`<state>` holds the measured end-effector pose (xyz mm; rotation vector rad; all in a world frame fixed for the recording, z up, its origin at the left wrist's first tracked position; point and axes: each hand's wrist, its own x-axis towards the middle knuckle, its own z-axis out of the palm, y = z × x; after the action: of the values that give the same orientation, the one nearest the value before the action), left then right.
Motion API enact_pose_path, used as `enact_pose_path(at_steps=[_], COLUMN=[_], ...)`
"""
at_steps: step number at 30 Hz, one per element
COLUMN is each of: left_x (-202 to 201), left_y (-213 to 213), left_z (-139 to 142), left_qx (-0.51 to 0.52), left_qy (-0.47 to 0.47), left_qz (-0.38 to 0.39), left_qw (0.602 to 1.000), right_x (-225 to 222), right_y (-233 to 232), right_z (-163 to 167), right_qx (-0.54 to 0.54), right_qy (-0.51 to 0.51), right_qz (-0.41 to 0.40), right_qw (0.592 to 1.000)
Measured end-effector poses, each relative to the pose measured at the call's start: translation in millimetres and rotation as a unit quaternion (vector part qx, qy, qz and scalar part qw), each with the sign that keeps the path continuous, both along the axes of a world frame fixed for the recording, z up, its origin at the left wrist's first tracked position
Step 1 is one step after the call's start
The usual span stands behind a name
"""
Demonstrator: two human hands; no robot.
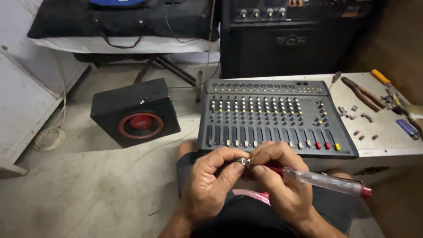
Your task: The person removes knobs from an audio mixing console and reattaches them, working with a small screwdriver-like tool. Loose knobs lie on the workbench beside the console, and the person repeatedly picks up a knob, fits it onto a rotary control or fader, and presses or tightens it in place.
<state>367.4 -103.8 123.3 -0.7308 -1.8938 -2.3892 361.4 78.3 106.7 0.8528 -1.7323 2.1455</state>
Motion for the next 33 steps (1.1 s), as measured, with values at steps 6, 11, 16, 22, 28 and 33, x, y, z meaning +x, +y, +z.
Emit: enact_pose_path(at_steps=[6,11,16,22,28,33], left_x=[3.8,-4.1,-6.2,-2.2,-3.1,-4.9], left_y=[0.3,12.5,11.5,10.6,10.2,6.5], left_z=[4.2,-7.0,-19.8,-22.4,-25.8,-27.1], left_qx=[-0.112,0.025,0.056,0.057,0.088,0.134], left_qy=[0.153,-0.052,-0.079,-0.084,-0.095,-0.145], left_qz=[0.087,0.059,0.051,0.041,0.021,-0.028], left_qw=[0.978,0.997,0.994,0.994,0.991,0.98], right_x=[-0.5,-3.3,-4.6,-2.5,-3.0,-3.2], right_y=[3.3,2.8,1.9,4.7,1.8,3.1], right_z=[5.3,6.0,2.5,-0.7,-7.5,-9.6], right_qx=[0.049,0.071,0.079,0.085,0.05,0.029], right_qy=[0.05,0.056,0.044,0.018,-0.018,-0.042], right_qz=[-0.025,-0.042,-0.039,-0.034,-0.014,0.01], right_qw=[0.997,0.995,0.995,0.996,0.998,0.999])
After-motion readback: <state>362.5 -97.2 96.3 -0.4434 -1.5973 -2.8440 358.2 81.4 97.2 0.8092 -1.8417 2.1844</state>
